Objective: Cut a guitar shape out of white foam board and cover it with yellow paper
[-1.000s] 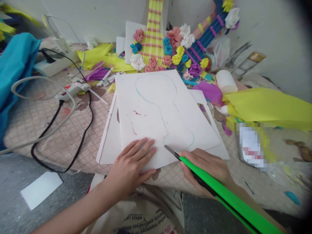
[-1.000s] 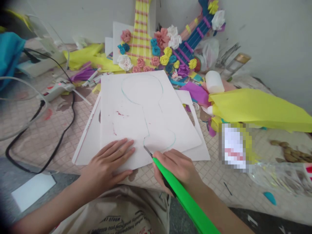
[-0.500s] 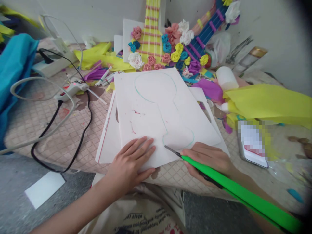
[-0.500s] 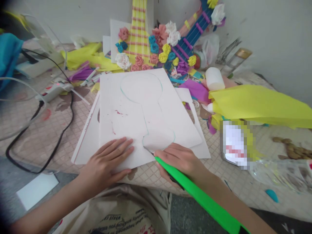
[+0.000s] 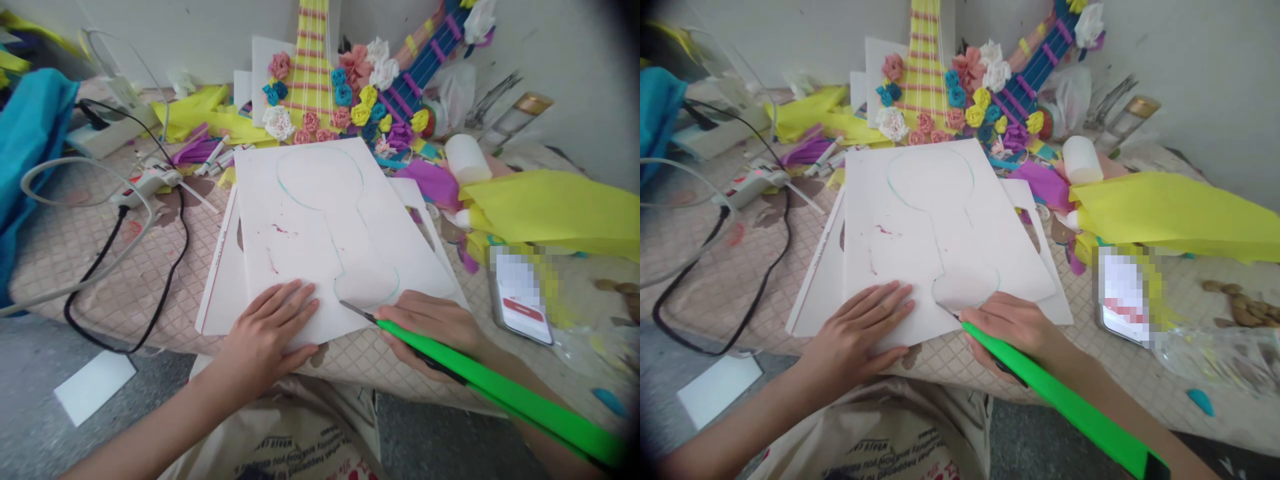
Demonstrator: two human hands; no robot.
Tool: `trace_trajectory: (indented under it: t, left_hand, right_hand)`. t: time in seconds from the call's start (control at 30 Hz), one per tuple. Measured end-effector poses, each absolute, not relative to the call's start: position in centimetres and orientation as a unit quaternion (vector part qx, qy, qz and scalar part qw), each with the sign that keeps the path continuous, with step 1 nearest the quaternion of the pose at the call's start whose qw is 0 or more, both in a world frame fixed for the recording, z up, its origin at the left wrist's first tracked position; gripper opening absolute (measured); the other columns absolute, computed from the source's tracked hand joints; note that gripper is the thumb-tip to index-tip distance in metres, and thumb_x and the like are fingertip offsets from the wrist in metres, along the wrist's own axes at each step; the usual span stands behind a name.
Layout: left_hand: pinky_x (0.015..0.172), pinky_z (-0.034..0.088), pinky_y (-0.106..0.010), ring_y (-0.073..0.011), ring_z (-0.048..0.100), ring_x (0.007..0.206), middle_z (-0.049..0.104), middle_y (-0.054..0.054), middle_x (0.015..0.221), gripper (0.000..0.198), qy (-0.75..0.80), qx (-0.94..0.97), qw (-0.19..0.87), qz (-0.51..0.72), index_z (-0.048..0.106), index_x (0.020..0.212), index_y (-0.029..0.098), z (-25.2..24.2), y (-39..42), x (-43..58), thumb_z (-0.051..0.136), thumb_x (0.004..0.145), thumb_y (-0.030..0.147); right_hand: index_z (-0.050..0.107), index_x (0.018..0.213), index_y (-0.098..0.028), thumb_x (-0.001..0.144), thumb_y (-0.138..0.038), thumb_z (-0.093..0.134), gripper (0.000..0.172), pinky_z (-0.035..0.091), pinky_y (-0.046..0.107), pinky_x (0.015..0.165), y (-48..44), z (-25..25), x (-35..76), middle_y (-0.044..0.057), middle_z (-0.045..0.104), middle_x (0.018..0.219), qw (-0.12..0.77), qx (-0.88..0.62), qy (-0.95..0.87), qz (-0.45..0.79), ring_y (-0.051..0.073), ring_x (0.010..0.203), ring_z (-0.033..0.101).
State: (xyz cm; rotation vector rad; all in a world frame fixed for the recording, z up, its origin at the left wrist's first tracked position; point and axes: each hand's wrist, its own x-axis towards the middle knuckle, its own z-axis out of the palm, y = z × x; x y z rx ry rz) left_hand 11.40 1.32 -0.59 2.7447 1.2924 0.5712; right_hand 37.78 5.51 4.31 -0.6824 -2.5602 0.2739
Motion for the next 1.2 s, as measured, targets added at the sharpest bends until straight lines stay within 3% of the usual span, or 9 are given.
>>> trace_trajectory:
  t: [0.5, 0.9, 1.07, 1.2]
  left_hand:
    - [0.106, 0.037, -0.041, -0.0242, 0.037, 0.131, 0.041, -0.007, 0.142, 0.051, 0.387, 0.910, 0.019, 0.148, 0.047, 0.131, 0.015, -0.5, 1.4, 10.5, 0.052, 0.087, 0.040]
    - [0.109, 0.033, -0.041, -0.0233, 0.036, 0.132, 0.041, -0.009, 0.142, 0.054, 0.353, 0.927, 0.007, 0.126, 0.041, 0.135, 0.013, 2.4, 2.2, 9.6, 0.048, 0.089, 0.041]
    - [0.111, 0.027, -0.041, -0.0222, 0.031, 0.135, 0.035, -0.006, 0.146, 0.057, 0.326, 0.941, 0.003, 0.093, 0.032, 0.141, 0.018, 2.2, 3.5, 6.6, 0.045, 0.091, 0.042]
    - [0.111, 0.028, -0.042, -0.0230, 0.030, 0.135, 0.034, -0.006, 0.146, 0.056, 0.314, 0.946, 0.012, 0.080, 0.034, 0.140, 0.021, 0.8, 4.2, 4.9, 0.045, 0.091, 0.043]
  right_hand:
    - [0.055, 0.104, -0.019, 0.080, -0.010, 0.053, 0.026, 0.049, 0.022, 0.055, 5.5, 4.8, 38.5, 0.001, 0.063, 0.073, 0.212, -0.242, -0.937, 0.139, 0.012, 0.062, 0.059]
    - [0.054, 0.107, -0.018, 0.077, -0.006, 0.055, 0.033, 0.047, 0.024, 0.054, 5.3, 5.2, 38.7, 0.003, 0.062, 0.074, 0.254, -0.252, -0.917, 0.178, 0.013, 0.062, 0.056]
    - [0.055, 0.105, -0.018, 0.078, -0.008, 0.055, 0.028, 0.046, 0.024, 0.055, 5.6, 5.1, 36.2, 0.002, 0.064, 0.076, 0.267, -0.261, -0.911, 0.176, 0.011, 0.062, 0.056]
    - [0.056, 0.101, -0.016, 0.081, -0.012, 0.051, 0.021, 0.046, 0.022, 0.056, 5.9, 4.4, 34.2, 0.001, 0.063, 0.071, 0.256, -0.249, -0.921, 0.157, 0.010, 0.059, 0.056]
